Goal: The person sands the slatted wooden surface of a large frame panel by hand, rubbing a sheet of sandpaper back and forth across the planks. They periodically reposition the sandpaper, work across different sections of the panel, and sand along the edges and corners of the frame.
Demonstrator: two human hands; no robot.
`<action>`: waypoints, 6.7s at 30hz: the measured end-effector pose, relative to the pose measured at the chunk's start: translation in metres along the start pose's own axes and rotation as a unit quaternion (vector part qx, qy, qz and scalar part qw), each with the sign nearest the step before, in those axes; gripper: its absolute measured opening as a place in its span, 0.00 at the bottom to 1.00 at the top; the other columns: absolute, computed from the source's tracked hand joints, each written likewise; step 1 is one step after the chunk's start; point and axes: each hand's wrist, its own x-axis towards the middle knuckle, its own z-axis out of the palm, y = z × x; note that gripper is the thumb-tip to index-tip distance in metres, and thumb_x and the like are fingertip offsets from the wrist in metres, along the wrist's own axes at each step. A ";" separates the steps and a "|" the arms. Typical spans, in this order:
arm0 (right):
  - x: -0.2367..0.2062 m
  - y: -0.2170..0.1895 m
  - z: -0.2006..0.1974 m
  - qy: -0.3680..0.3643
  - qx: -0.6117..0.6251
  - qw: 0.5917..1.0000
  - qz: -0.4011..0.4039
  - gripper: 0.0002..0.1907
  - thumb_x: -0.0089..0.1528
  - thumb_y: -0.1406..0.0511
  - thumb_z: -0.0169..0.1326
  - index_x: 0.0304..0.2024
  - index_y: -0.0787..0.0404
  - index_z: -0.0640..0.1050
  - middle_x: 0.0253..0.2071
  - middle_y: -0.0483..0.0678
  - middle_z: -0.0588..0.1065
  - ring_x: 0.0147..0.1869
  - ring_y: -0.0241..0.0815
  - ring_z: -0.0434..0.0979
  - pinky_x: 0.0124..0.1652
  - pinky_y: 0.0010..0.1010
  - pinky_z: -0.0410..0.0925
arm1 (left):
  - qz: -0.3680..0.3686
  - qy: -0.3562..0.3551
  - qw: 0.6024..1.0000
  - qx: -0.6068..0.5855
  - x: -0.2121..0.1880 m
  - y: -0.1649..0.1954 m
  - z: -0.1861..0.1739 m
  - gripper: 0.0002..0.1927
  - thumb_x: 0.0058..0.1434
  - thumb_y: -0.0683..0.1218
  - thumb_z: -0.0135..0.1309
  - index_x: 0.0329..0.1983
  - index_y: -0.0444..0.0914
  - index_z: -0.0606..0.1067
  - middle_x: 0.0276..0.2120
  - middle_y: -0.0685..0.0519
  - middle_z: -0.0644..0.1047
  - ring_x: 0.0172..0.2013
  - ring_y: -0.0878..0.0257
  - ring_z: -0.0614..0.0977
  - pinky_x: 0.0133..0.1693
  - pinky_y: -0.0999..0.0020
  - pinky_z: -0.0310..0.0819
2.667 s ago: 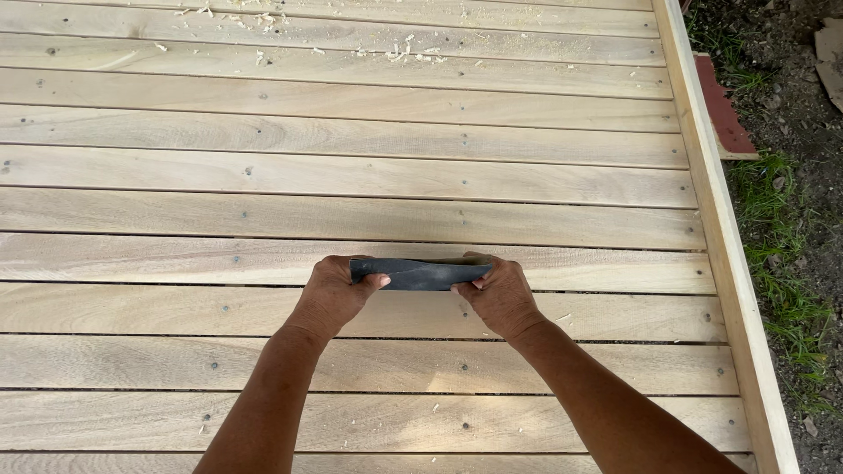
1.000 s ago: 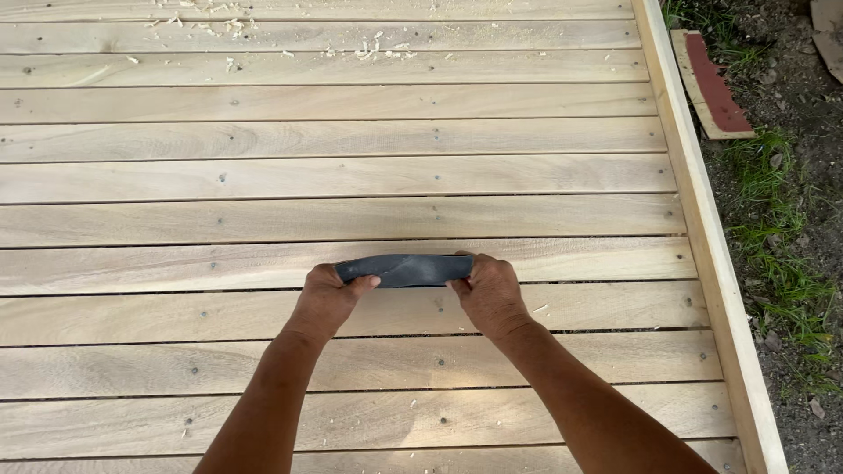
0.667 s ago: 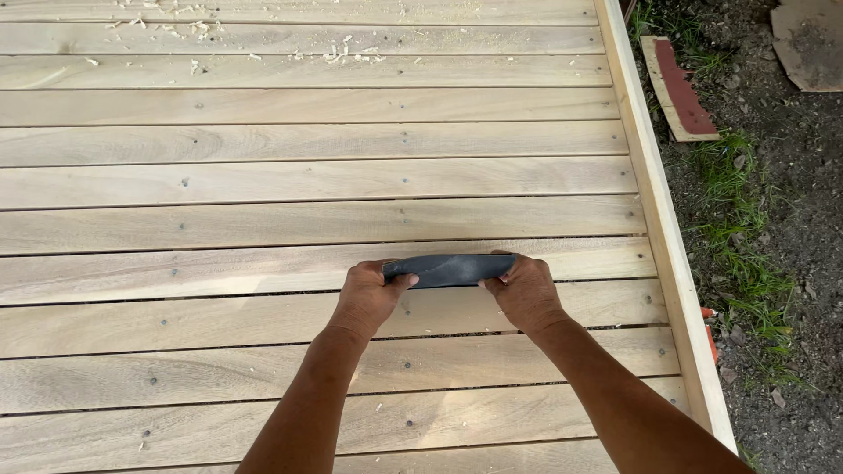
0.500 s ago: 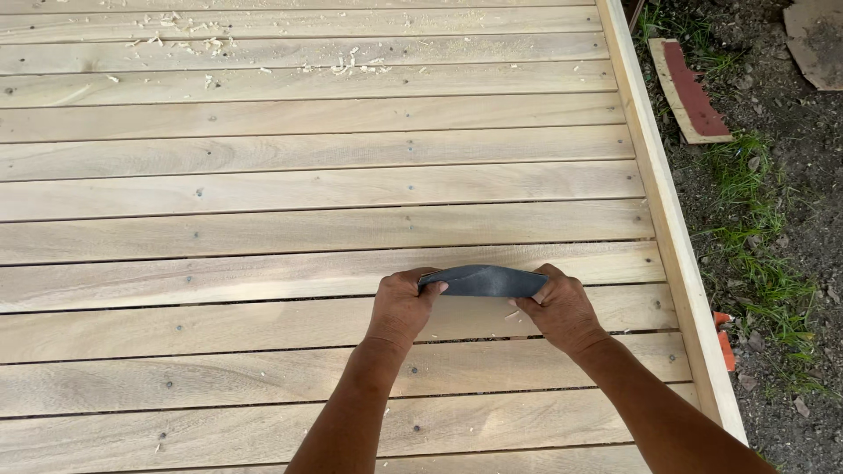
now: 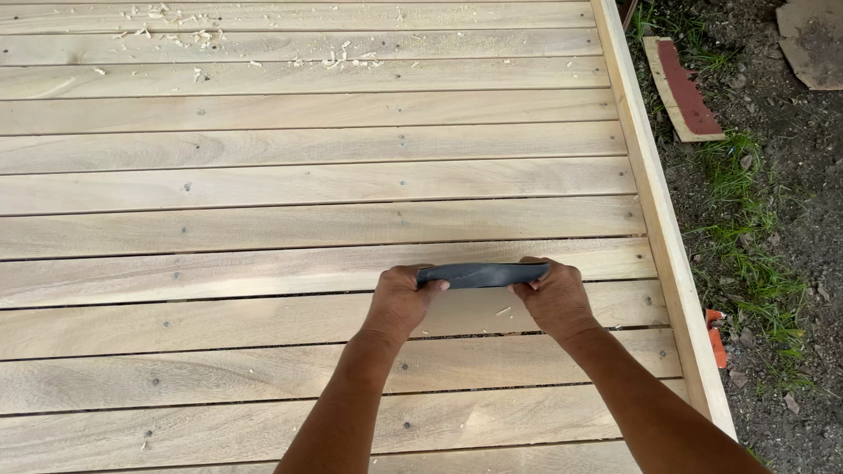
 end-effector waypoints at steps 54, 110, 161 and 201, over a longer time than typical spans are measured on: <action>-0.036 0.044 0.007 0.208 -0.069 0.954 -0.203 0.19 0.57 0.74 0.57 0.49 0.54 0.83 0.61 0.48 0.76 0.63 0.49 0.73 0.62 0.40 0.69 | 0.047 0.223 0.958 -0.176 0.001 -0.026 -0.052 0.13 0.68 0.47 0.66 0.39 0.29 0.84 0.26 0.44 0.77 0.29 0.61 0.70 0.34 0.62 0.68; 0.006 -0.004 0.068 0.208 -0.206 0.956 0.023 0.37 0.68 0.47 0.32 0.77 0.54 0.53 0.79 0.54 0.47 0.82 0.53 0.40 0.73 0.49 0.40 | 0.187 0.106 0.889 0.405 -0.033 -0.117 -0.099 0.38 0.61 0.45 0.45 0.76 0.49 0.54 0.78 0.57 0.49 0.75 0.60 0.44 0.72 0.51 0.31; 0.012 -0.232 0.202 0.148 -0.217 0.961 -0.091 0.41 0.69 0.44 0.27 0.77 0.58 0.50 0.80 0.58 0.42 0.83 0.57 0.34 0.73 0.50 0.33 | 0.141 0.145 0.916 0.348 -0.081 -0.166 -0.187 0.33 0.66 0.45 0.42 0.76 0.48 0.55 0.77 0.57 0.49 0.76 0.58 0.44 0.73 0.48 0.32; 0.006 -0.233 0.202 0.138 -0.207 0.964 -0.093 0.41 0.69 0.44 0.27 0.77 0.59 0.48 0.80 0.59 0.41 0.83 0.58 0.33 0.73 0.51 0.33 | 0.133 0.222 0.870 0.421 -0.108 -0.226 -0.274 0.33 0.64 0.44 0.42 0.75 0.44 0.56 0.76 0.54 0.52 0.75 0.61 0.46 0.72 0.50 0.33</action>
